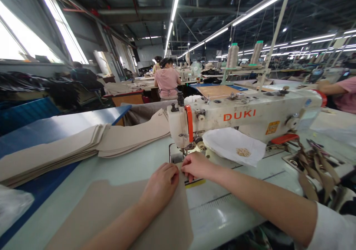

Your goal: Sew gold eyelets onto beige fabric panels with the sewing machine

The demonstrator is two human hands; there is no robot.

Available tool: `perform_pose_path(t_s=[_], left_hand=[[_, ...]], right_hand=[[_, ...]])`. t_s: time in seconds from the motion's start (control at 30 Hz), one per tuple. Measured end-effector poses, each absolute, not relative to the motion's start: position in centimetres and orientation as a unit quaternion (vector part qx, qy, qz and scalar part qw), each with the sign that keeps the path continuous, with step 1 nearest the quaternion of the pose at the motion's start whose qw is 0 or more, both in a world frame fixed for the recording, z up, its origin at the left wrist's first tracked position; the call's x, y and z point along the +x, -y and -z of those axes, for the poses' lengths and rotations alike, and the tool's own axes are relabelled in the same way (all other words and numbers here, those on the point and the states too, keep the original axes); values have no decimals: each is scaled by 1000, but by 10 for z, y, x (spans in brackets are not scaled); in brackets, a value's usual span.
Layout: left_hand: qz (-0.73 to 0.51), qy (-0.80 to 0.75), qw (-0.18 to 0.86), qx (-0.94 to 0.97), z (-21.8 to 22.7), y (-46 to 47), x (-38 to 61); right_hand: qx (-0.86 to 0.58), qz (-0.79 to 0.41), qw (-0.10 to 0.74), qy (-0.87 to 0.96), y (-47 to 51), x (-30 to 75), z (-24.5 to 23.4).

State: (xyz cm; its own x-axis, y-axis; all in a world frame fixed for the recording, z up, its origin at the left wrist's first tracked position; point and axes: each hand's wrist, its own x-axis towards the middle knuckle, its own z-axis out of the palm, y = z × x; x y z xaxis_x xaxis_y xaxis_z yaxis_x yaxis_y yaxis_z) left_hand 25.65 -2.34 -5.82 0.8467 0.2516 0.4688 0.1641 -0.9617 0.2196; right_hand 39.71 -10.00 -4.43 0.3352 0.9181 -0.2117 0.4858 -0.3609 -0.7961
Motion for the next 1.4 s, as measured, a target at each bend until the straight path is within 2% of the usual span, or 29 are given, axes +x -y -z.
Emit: perform_pose_path(t_s=[0.17,0.33,0.47,0.7,1.4], left_hand=[[-262,-102,113,953,62,21,255],[-263,-94,132,951,64,19,255],[-262,-86,130,952,64,17,256],[-250,-87,106,958,70,15,256],[-251,-55,74,964,73,14,256]], right_hand=[[-736,-185,301,578,141,400,45],[-576,55,121,807,173,401,48],[-547,120,87,824,167,397,56],[-564,156,154,796,149,388,71],[-534,98,168,823,149,389,76]])
